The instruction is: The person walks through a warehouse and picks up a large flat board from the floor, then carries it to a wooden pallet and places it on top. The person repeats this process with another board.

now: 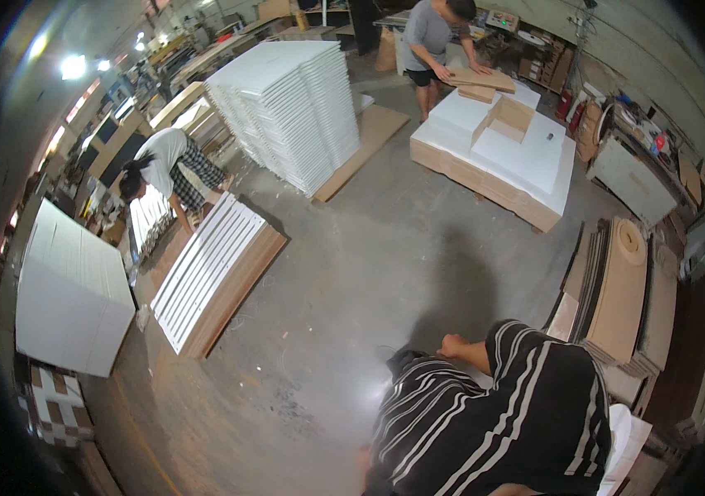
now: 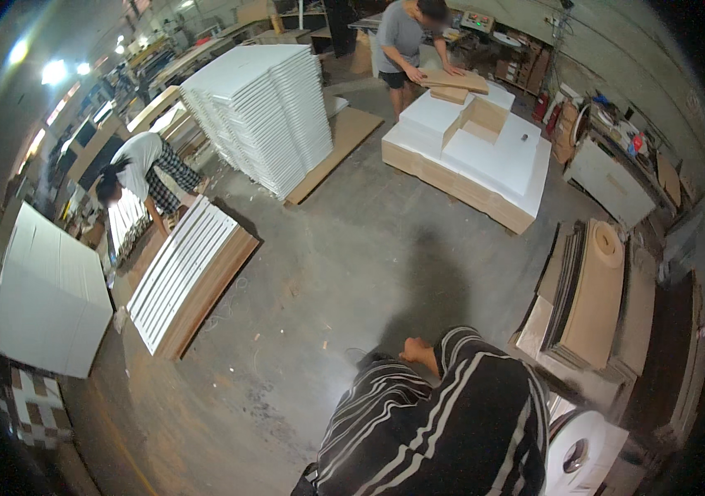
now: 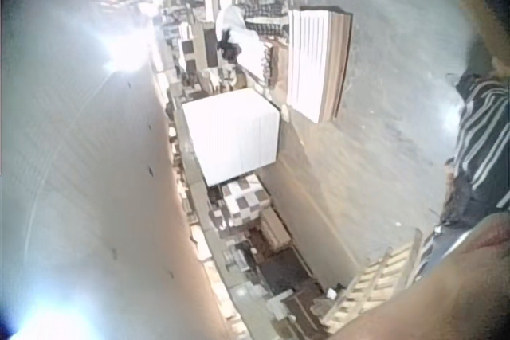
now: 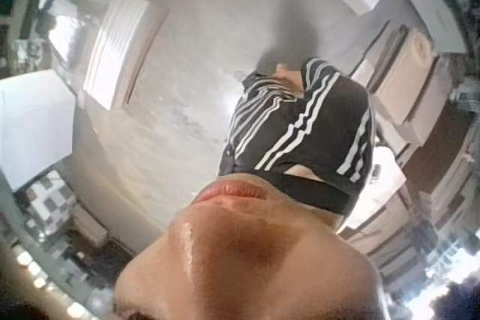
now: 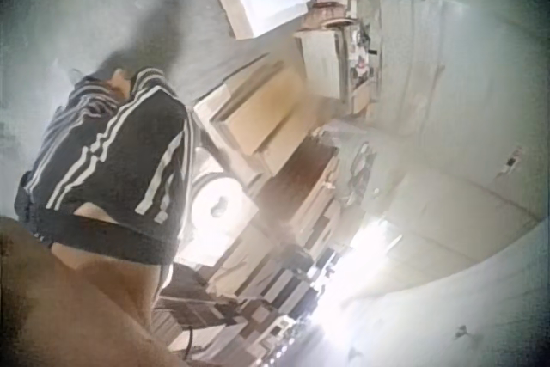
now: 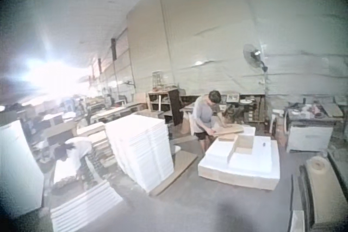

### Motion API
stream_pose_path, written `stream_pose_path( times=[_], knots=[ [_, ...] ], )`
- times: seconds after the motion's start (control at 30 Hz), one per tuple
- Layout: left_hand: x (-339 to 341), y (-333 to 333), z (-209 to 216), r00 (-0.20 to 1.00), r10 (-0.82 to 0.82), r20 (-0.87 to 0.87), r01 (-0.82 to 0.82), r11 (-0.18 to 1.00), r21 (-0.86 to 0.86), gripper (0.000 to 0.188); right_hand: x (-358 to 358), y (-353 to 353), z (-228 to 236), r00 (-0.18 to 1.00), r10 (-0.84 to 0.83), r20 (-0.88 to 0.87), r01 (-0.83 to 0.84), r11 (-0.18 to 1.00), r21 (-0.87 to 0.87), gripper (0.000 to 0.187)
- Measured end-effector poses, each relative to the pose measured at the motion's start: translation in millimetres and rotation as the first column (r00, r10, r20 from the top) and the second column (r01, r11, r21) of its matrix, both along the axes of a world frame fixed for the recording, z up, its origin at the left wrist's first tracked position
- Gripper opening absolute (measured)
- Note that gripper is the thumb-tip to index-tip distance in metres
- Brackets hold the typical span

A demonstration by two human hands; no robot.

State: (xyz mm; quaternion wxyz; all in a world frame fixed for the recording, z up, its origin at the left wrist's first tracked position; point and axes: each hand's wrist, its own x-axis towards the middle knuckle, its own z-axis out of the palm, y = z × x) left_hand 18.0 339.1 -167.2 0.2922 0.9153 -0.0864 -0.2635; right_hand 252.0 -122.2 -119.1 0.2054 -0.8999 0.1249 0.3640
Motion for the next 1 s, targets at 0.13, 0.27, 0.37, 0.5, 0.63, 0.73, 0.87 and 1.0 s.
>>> stream_pose_path(
  times=[0.13,0.27,0.37,0.5,0.63,0.73,0.87,1.0],
  knots=[
    [73.4,56.1,24.7,0.934,0.269,-0.237,-0.292,0.954,-0.066,0.036,61.4,54.4,0.7,0.994,0.072,-0.083,-0.064,0.993,0.097,0.042],
    [106.3,70.1,35.6,0.469,0.716,-0.518,-0.883,0.361,-0.300,0.032,137.6,127.8,12.3,0.982,0.187,0.027,-0.189,0.964,0.185,0.036],
    [113.2,77.0,33.9,0.596,0.713,-0.369,-0.794,0.592,-0.138,0.030,185.6,168.2,26.7,0.956,0.293,0.013,-0.292,0.949,0.119,0.035],
    [117.3,93.7,27.7,0.764,0.585,-0.272,-0.599,0.800,0.040,0.027,234.6,211.5,38.4,0.957,0.286,0.056,-0.291,0.939,0.185,0.036],
    [132.0,127.7,24.7,0.805,0.541,-0.246,-0.528,0.841,0.121,0.025,246.5,238.8,25.6,0.892,0.418,0.169,-0.443,0.884,0.150,0.038],
    [147.5,172.2,21.8,0.792,0.569,-0.220,-0.532,0.821,0.208,0.024,248.2,266.7,7.7,0.831,0.530,0.169,-0.546,0.836,0.063,0.044],
    [188.9,245.8,6.2,0.385,0.848,-0.364,-0.922,0.370,-0.114,0.022,269.6,338.0,-7.0,0.764,0.622,-0.172,-0.633,0.774,-0.016,0.043],
    [232.4,332.0,-1.2,0.142,0.915,-0.377,-0.984,0.088,-0.157,0.019,293.2,427.9,-10.6,0.830,0.546,0.117,-0.558,0.822,0.118,0.034]
  ],
)
